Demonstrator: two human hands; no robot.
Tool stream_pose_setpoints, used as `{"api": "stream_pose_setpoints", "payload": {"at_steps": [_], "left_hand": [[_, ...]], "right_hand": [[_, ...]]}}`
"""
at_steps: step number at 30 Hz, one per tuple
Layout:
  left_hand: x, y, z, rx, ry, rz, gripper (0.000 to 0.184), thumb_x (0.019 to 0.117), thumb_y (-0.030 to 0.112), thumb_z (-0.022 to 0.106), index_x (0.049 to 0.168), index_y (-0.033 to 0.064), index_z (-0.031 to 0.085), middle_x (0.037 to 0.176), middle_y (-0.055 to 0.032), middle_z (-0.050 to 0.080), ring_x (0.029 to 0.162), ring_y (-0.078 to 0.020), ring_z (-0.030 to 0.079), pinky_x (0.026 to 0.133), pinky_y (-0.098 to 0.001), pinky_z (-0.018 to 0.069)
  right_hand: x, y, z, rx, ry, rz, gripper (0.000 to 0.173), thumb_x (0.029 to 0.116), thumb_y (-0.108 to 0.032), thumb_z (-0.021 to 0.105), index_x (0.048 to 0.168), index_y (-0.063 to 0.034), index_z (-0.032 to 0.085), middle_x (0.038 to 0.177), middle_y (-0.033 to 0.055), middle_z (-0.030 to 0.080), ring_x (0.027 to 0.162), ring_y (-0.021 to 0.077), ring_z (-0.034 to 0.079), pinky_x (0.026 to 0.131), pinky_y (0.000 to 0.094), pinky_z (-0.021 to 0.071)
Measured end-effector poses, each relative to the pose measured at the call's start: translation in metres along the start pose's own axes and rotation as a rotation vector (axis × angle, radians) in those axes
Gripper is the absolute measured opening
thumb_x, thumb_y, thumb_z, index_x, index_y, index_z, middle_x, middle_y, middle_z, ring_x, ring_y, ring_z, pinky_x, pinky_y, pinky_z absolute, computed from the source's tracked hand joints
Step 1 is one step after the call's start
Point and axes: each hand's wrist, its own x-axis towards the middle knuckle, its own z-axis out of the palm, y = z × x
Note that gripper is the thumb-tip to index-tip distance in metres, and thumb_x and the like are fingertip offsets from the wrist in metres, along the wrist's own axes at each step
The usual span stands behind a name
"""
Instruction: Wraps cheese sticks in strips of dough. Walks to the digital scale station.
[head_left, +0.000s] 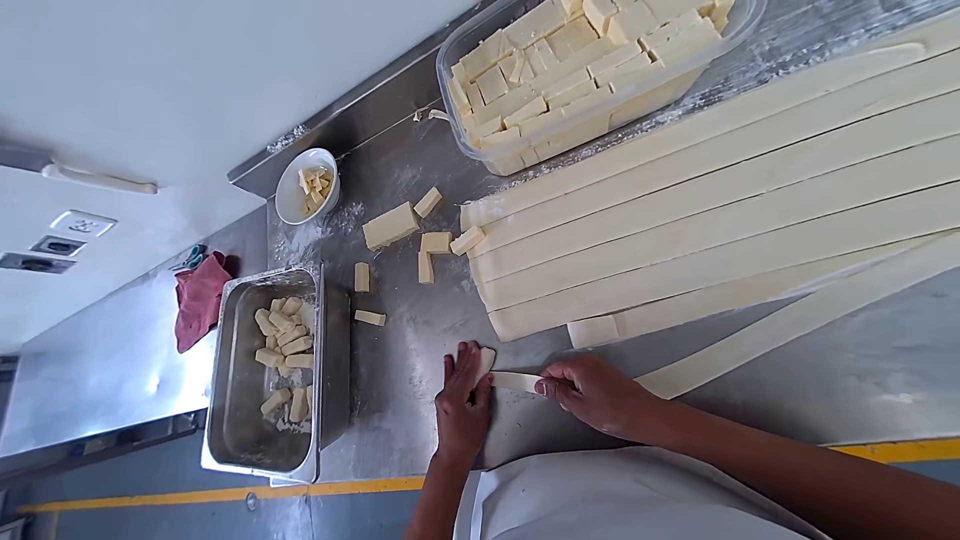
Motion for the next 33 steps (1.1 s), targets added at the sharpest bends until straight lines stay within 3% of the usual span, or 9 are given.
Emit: {"api": "stream_pose_setpoints", "payload": {"at_steps": [3,7,10,13,17,21,25,29,33], "left_hand": [[0.006,0.000,-0.002,0.052,0.084,0.015,0.026,0.0874,-0.002,0.063,0.110,-0.0089,0.074,0.115,-0.0236,0.073,0.110,-0.0393,0.071,0.099,-0.0498,0.0554],[-0.004,0.002,-0.001,0.113,-0.009,0.136,0.027,0.0938,0.003,0.057,0.112,-0.0104,0.073,0.122,-0.0260,0.070,0.119,-0.0454,0.066,0.105,-0.0578,0.0494],[-0.005,0.003,-0.010,0.041,-0.025,0.060,0.029,0.0943,0.005,0.059,0.115,-0.0115,0.072,0.120,-0.0249,0.071,0.114,-0.0424,0.069,0.103,-0.0538,0.0523],[-0.008,0.004,0.000,0.025,-0.013,0.047,0.038,0.0907,0.009,0.065,0.121,-0.0144,0.067,0.125,-0.0274,0.068,0.120,-0.0440,0.065,0.107,-0.0569,0.0475],[-0.002,0.008,0.002,0.047,0.055,0.041,0.026,0.0868,0.000,0.066,0.109,-0.0094,0.075,0.113,-0.0234,0.074,0.108,-0.0400,0.072,0.097,-0.0508,0.0565],[-0.014,0.010,0.003,0.106,-0.013,0.143,0.025,0.0923,0.003,0.061,0.109,-0.0096,0.075,0.120,-0.0265,0.070,0.116,-0.0455,0.067,0.103,-0.0555,0.0518],[-0.011,0.008,-0.010,0.030,-0.052,0.100,0.023,0.0920,0.006,0.063,0.105,-0.0070,0.076,0.115,-0.0226,0.073,0.109,-0.0399,0.072,0.099,-0.0527,0.0551],[-0.009,0.002,0.002,0.049,-0.050,0.101,0.041,0.0910,0.016,0.066,0.120,-0.0122,0.069,0.127,-0.0260,0.068,0.123,-0.0435,0.063,0.109,-0.0601,0.0446],[-0.004,0.008,0.005,0.007,0.003,0.085,0.025,0.0846,0.008,0.071,0.104,-0.0066,0.077,0.110,-0.0212,0.075,0.109,-0.0384,0.072,0.099,-0.0504,0.0560]], "right_hand": [[0.001,0.000,0.001,-0.019,-0.047,-0.010,0.037,0.1094,-0.033,0.049,0.102,-0.0027,0.068,0.074,0.0025,0.053,0.064,0.0106,0.049,0.063,0.0291,0.0412],[0.002,0.000,0.005,-0.022,-0.089,-0.028,0.039,0.1095,-0.035,0.048,0.103,-0.0015,0.067,0.076,0.0051,0.055,0.067,0.0138,0.051,0.065,0.0322,0.0433],[0.003,-0.001,0.006,-0.027,-0.117,-0.024,0.041,0.1092,-0.036,0.049,0.103,-0.0013,0.068,0.077,0.0058,0.056,0.068,0.0145,0.053,0.067,0.0331,0.0442],[0.003,-0.001,0.006,-0.033,-0.121,-0.017,0.041,0.1090,-0.038,0.049,0.100,-0.0015,0.067,0.076,0.0051,0.055,0.067,0.0140,0.051,0.066,0.0327,0.0430],[0.003,0.000,0.008,-0.037,-0.097,0.003,0.040,0.1092,-0.037,0.049,0.102,-0.0018,0.067,0.076,0.0046,0.055,0.067,0.0134,0.051,0.066,0.0323,0.0432],[0.002,0.000,0.005,0.001,-0.036,0.001,0.038,0.1091,-0.035,0.050,0.105,-0.0027,0.069,0.077,0.0030,0.057,0.066,0.0109,0.052,0.065,0.0297,0.0436],[0.001,0.002,0.008,-0.036,-0.143,-0.012,0.039,0.1091,-0.035,0.050,0.103,-0.0012,0.069,0.079,0.0050,0.060,0.068,0.0121,0.054,0.067,0.0317,0.0444],[0.000,0.001,0.015,-0.050,-0.153,-0.056,0.039,0.1092,-0.033,0.049,0.103,0.0006,0.069,0.080,0.0080,0.062,0.070,0.0145,0.056,0.069,0.0333,0.0453],[0.005,-0.002,0.019,-0.048,-0.139,-0.037,0.038,0.1099,-0.031,0.047,0.100,0.0001,0.066,0.079,0.0066,0.058,0.070,0.0140,0.054,0.069,0.0323,0.0444]]}}
